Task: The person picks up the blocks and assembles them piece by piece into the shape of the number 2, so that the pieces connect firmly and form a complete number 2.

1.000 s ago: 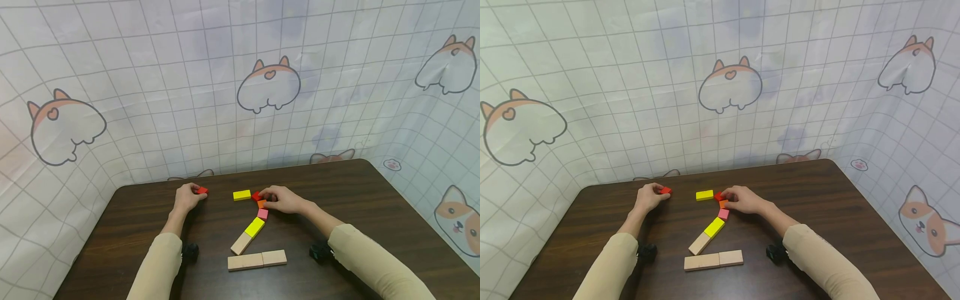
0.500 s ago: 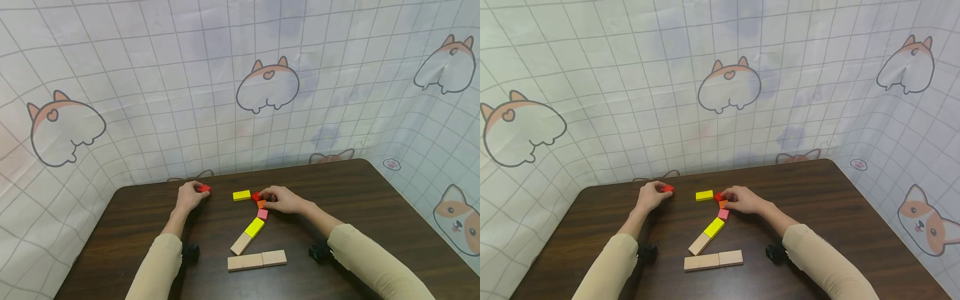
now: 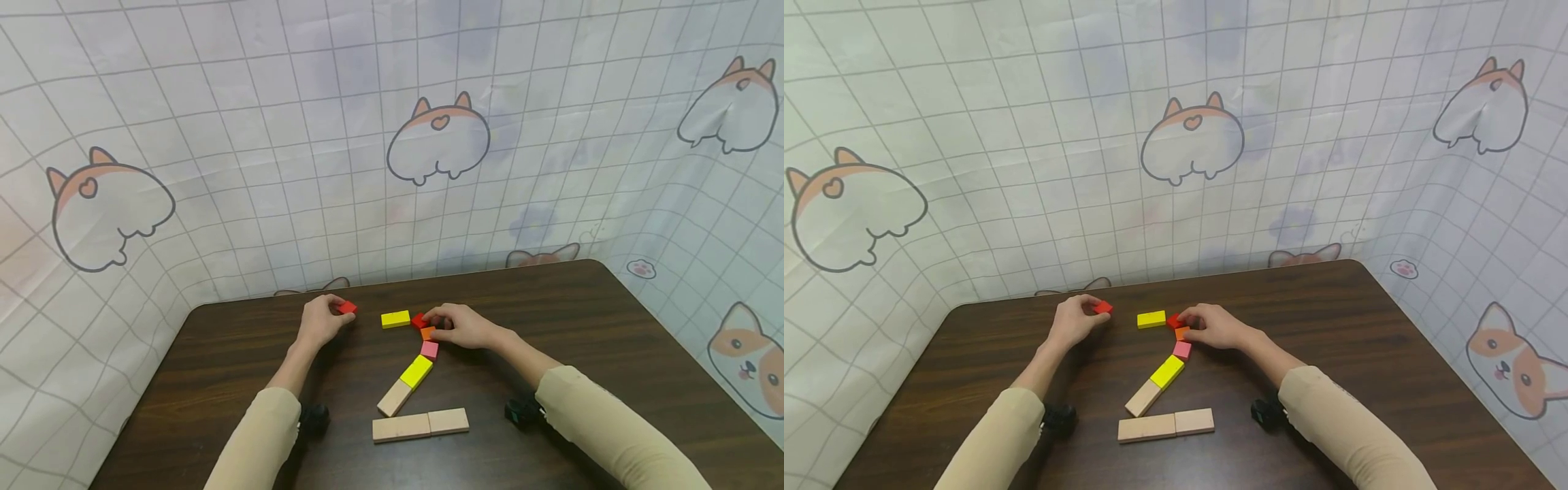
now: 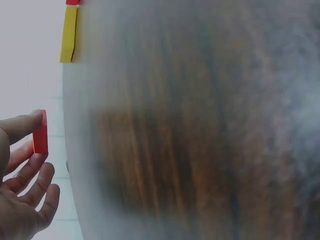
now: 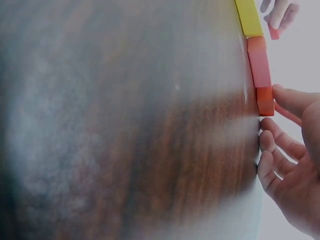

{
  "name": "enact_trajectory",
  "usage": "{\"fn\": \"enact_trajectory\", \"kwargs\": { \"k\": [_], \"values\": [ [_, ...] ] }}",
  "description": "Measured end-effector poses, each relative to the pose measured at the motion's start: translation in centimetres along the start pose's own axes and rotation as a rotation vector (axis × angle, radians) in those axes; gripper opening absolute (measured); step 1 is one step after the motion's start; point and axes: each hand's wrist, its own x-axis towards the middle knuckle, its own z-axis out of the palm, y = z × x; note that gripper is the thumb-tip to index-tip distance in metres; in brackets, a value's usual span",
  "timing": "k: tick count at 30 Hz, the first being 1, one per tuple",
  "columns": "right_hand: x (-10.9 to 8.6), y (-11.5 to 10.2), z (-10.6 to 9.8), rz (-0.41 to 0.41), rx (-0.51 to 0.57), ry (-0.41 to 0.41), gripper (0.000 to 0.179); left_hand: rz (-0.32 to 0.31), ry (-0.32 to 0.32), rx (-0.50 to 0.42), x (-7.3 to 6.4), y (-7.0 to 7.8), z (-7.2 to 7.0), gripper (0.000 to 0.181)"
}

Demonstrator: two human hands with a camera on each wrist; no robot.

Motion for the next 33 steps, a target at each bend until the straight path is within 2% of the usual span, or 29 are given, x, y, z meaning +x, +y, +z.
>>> {"fn": "enact_trajectory", "kwargs": {
  "k": [18, 25, 33],
  "values": [
    [0.1, 0.2, 0.2, 0.016, -0.001, 0.0, 0.037, 0.046, -0.006, 0.035, -1.8, 2.5, 1.8, 0.036],
    [0.2, 0.3, 0.3, 0.021, -0.018, 0.001, 0.037, 0.031, -0.017, 0.036, -2.4, 2.7, 2.6, 0.035],
    [0.2, 0.3, 0.3, 0.03, -0.005, -0.004, 0.037, 0.001, -0.041, 0.048, -2.5, 2.8, 2.9, 0.036]
  ]
}}
